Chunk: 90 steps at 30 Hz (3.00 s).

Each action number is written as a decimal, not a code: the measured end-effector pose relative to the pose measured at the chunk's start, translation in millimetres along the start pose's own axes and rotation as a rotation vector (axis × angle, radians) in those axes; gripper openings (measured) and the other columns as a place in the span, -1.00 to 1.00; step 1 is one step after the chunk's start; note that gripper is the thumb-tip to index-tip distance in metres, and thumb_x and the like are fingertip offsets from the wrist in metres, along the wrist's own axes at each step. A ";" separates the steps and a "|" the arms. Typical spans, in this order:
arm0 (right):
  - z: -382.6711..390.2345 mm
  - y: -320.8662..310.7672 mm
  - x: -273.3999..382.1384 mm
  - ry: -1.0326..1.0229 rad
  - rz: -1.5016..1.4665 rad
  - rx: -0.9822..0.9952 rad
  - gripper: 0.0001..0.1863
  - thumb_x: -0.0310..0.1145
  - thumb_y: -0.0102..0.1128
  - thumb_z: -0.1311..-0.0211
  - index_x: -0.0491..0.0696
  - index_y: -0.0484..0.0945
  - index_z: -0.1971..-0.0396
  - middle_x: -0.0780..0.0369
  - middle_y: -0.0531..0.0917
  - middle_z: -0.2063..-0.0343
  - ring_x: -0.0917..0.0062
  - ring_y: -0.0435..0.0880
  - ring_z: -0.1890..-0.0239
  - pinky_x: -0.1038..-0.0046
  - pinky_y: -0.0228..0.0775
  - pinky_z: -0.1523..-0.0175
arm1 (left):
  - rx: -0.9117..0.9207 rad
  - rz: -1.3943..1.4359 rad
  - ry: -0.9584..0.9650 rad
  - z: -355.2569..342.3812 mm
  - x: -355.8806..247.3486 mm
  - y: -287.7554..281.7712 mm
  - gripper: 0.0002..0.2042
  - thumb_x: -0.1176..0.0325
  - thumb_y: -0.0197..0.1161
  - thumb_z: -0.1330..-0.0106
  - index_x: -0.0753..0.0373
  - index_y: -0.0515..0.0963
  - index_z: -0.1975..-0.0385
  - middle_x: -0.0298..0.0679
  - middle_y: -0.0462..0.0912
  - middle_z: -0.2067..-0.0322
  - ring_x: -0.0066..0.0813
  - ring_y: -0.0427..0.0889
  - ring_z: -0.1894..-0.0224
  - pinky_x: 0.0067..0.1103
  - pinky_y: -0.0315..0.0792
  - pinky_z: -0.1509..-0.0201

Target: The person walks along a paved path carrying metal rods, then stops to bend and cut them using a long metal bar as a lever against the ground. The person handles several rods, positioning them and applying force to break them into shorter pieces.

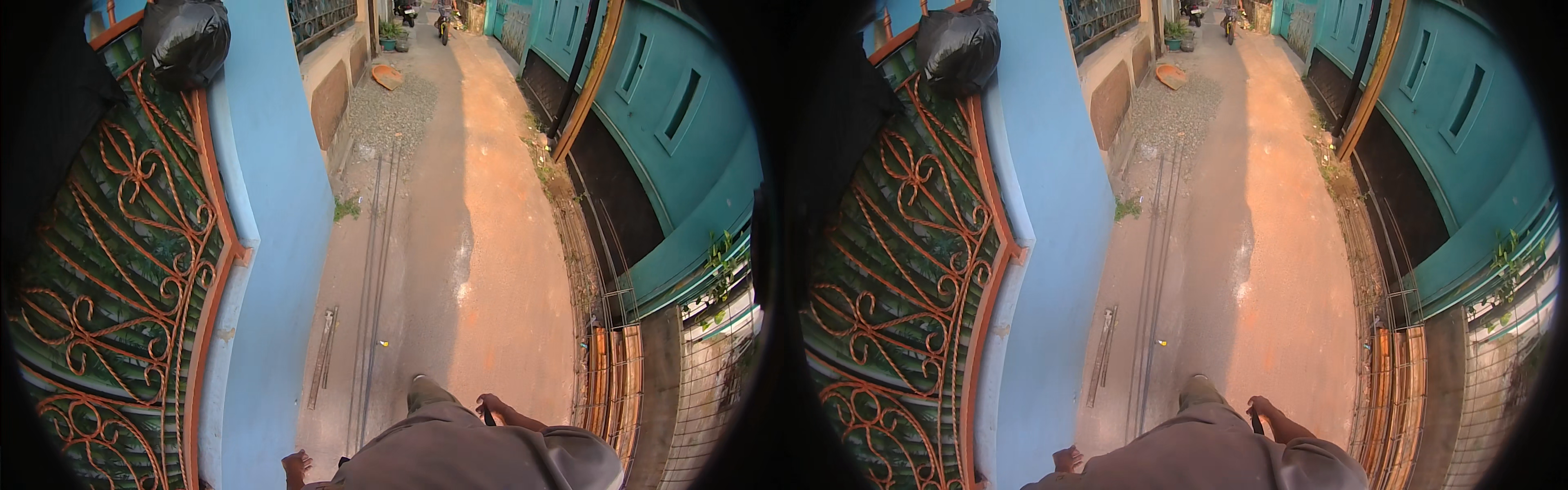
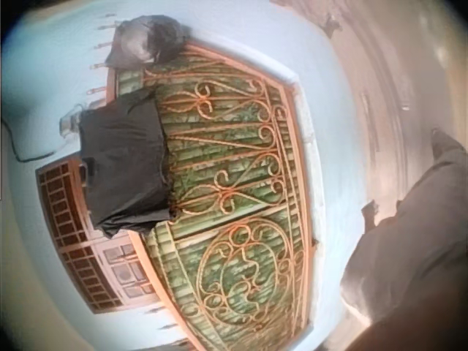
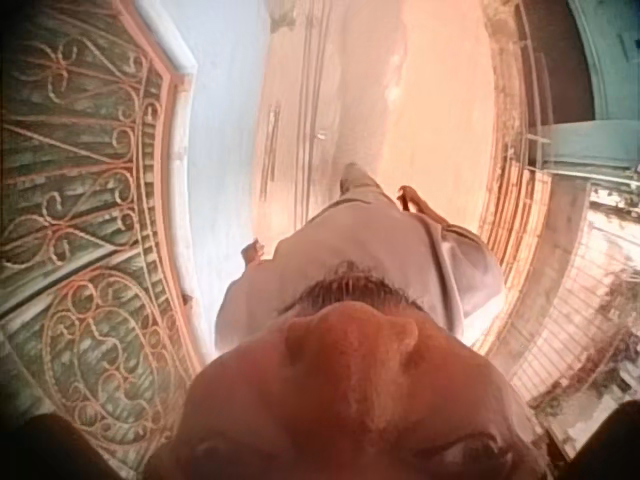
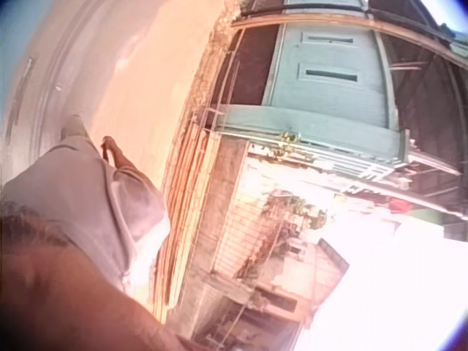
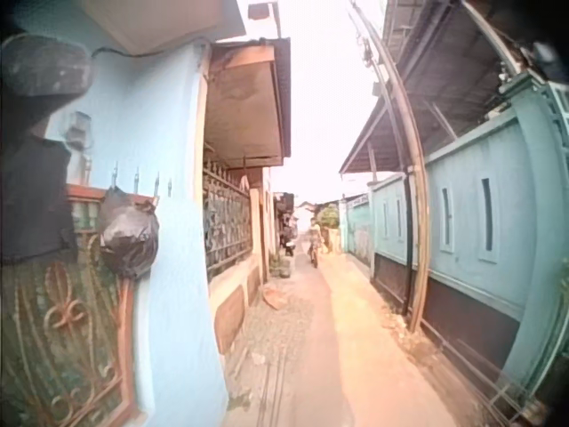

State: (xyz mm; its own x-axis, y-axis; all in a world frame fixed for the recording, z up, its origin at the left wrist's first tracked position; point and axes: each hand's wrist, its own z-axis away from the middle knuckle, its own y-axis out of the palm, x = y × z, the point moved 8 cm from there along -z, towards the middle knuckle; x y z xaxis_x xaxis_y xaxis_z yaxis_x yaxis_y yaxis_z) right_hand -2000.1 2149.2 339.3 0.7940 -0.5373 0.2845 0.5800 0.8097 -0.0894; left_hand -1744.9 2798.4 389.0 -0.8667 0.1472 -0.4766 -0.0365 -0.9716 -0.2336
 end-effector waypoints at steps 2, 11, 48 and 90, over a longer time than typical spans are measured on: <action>-4.5 -38.4 90.0 -0.259 0.360 -0.145 -0.66 -0.52 0.34 0.14 -0.20 0.49 0.28 0.13 0.60 0.62 0.46 0.61 0.62 0.41 0.49 0.58 | -0.020 -0.119 -0.146 6.2 -12.4 56.8 -0.80 0.29 0.22 -0.22 0.32 0.47 0.38 -0.17 0.55 0.45 -0.17 0.65 0.39 -0.24 0.49 0.32; -41.1 -101.7 318.8 -0.353 0.250 -0.110 -0.75 -0.49 0.27 0.00 -0.08 0.46 0.29 0.22 0.60 0.47 0.46 0.65 0.42 0.38 0.48 0.52 | 0.257 -0.082 0.194 -8.8 -181.2 277.2 -0.72 0.25 0.26 -0.19 0.37 0.50 0.27 -0.12 0.61 0.34 -0.26 0.66 0.33 -0.31 0.50 0.27; -283.3 -289.8 1214.8 -0.313 -0.048 -0.275 -0.76 -0.37 0.17 -0.12 -0.20 0.47 0.27 0.13 0.60 0.59 0.47 0.62 0.63 0.47 0.47 0.62 | 0.588 -0.783 0.252 -305.2 -1010.1 1026.0 -0.81 0.33 0.05 -0.26 0.31 0.50 0.27 -0.10 0.59 0.19 -0.15 0.58 0.13 -0.19 0.39 -0.04; -562.5 -504.3 2060.3 0.179 -0.258 -0.650 -0.64 -0.34 0.07 0.04 -0.24 0.57 0.24 -0.10 0.61 0.22 0.14 0.60 0.07 0.25 0.42 -0.02 | 0.775 -1.352 0.509 -367.9 -1959.3 2296.6 -0.63 0.13 0.07 -0.32 0.36 0.46 0.13 -0.09 0.59 0.30 -0.23 0.61 0.22 -0.32 0.48 0.18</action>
State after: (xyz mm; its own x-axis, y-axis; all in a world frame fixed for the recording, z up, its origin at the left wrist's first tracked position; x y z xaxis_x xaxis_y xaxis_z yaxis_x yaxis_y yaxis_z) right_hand -554.2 501.1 433.7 0.6027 -0.7679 0.2169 0.6996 0.3776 -0.6067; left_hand 52.4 346.7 474.5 0.2378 0.8066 -0.5412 -0.9488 0.0735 -0.3072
